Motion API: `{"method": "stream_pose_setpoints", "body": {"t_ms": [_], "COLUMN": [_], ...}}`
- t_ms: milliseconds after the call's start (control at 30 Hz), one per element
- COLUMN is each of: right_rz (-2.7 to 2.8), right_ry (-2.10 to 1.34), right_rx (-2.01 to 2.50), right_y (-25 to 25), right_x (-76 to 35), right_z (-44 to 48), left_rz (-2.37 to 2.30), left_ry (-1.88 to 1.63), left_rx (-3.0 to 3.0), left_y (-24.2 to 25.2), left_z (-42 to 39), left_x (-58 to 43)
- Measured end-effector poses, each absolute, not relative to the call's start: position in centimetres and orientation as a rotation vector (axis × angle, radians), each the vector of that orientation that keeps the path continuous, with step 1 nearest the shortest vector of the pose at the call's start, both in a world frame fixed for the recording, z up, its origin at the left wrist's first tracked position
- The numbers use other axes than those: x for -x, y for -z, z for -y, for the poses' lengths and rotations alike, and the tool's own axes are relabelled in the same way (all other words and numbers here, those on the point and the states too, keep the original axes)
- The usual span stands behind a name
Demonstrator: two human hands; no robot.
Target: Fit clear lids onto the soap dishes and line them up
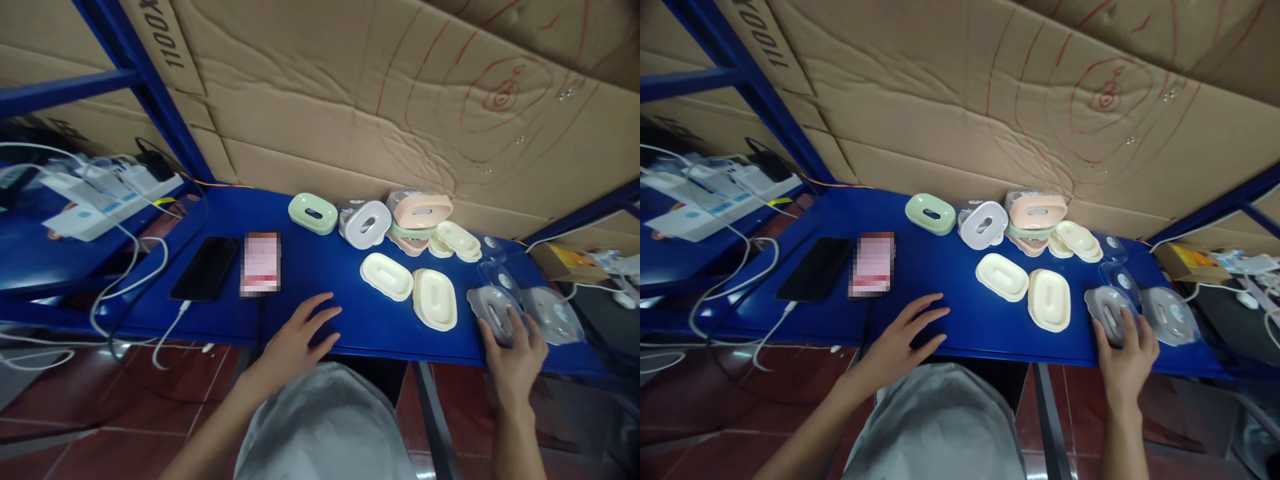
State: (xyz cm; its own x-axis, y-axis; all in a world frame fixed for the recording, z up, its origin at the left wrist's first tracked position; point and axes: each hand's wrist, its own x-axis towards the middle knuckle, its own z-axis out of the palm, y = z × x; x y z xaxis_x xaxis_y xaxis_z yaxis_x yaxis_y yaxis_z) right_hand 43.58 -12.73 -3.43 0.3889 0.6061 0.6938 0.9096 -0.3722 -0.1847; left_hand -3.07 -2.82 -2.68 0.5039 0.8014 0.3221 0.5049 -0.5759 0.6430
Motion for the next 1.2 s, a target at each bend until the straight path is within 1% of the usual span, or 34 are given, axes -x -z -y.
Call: {"method": "stream_pose_setpoints", "body": {"t_ms": [67, 133, 267, 333, 433, 533, 633, 767, 867, 967, 1100, 1200], "right_rz": [1.274, 1.324, 1.763, 1.882, 1.815, 1.753, 1.946, 2.249, 2.349, 2.398, 2.485, 2.531], "right_ry": [0.778, 0.813, 0.604, 0.591, 0.671, 0.653, 0.449, 0.102, -0.011, 0.118, 0.512, 0.632], "right_rx": [2.145, 2.089, 1.843, 1.826, 1.776, 1.65, 1.465, 1.22, 1.113, 1.183, 1.382, 1.36], "right_y": [3.1, 2.4, 1.6, 1.5, 1.2, 0.4, 0.1, 0.5, 0.1, -1.0, -2.4, -2.8], "right_x": [-42.7, -40.8, -35.6, -33.6, -32.0, -30.7, -28.1, -25.0, -24.8, -25.8, -26.8, -26.9], "right_z": [12.1, 11.3, 9.6, 8.8, 8.2, 8.4, 8.9, 8.0, 5.2, 0.4, -7.1, -10.4], "left_rz": [-1.071, -1.076, -1.099, -1.107, -1.1, -1.115, -1.142, -1.052, -1.077, -1.136, -1.143, -1.103], "left_ry": [-0.847, -0.837, -0.818, -0.824, -0.834, -0.823, -0.882, -0.98, -0.986, -0.955, -0.926, -0.939], "left_rx": [-2.295, -2.307, -2.344, -2.371, -2.407, -2.411, -2.405, -2.527, -2.584, -2.59, -2.582, -2.565], "left_y": [2.7, 2.8, 2.9, 2.9, 3.0, 2.7, 2.3, 2.3, 2.8, 3.2, 3.1, 2.9], "left_z": [2.8, 2.7, 2.8, 2.8, 2.9, 3.0, 3.2, 3.1, 2.8, 2.6, 2.7, 2.9], "left_x": [3.0, 2.9, 2.6, 2.5, 2.4, 2.4, 2.5, 2.5, 2.2, 1.9, 2.0, 2.3]}}
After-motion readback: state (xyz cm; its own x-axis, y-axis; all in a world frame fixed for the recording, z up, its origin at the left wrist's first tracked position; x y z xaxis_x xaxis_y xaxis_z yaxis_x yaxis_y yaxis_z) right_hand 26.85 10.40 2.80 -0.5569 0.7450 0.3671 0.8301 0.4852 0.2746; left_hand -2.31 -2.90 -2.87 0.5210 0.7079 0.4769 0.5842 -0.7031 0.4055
